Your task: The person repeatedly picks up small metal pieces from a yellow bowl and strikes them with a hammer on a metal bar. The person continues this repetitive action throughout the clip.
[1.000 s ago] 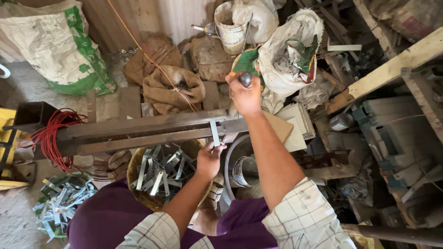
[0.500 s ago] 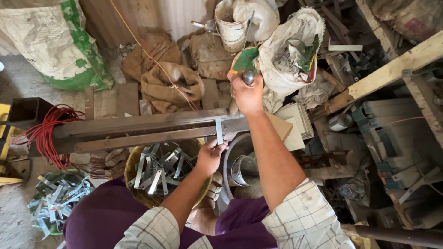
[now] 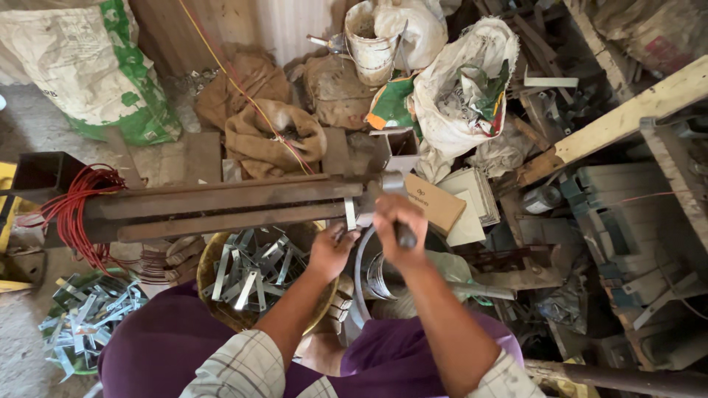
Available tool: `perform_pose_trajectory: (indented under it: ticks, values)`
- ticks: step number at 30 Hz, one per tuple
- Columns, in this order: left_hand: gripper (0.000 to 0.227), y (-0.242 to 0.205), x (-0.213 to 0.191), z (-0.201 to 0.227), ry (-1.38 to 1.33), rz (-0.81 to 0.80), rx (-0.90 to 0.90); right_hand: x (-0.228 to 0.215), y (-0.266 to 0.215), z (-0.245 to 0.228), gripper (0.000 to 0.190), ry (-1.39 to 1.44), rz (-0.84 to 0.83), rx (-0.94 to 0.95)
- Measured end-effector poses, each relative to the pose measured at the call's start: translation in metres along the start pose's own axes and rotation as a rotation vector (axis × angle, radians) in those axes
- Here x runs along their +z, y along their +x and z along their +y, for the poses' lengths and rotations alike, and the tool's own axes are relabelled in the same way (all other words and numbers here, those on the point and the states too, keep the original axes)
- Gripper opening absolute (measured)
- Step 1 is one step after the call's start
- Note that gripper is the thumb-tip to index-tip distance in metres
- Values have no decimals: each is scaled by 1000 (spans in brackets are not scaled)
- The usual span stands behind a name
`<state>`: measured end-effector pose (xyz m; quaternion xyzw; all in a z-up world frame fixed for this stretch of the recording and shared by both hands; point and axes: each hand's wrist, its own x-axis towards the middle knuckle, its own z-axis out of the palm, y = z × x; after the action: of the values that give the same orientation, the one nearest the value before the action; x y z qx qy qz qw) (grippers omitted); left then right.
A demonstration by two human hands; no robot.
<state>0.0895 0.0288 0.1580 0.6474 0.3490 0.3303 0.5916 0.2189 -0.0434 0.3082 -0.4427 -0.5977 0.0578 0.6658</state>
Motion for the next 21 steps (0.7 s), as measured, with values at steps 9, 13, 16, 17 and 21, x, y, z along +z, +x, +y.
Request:
perform_pose_trajectory:
  ticks: [9,13,16,17,21]
  values:
    - [26,-43,-12,43,827,-392,327,-9,-53,-36,21,-262,-268,-20]
    - [36,-19,12,37,1055,-445,260,-14,-25,-27,22,-344,-255,-93]
    - [23,-3,14,46,1368,-619,372,-19,0,-2,23,-213,-225,-17]
    - [23,-3,16,54,1354,-623,365,-21,9,11,25,-151,-208,15]
    - [17,-16,25,100,1281,-558,418,3,33,68,20,152,177,296]
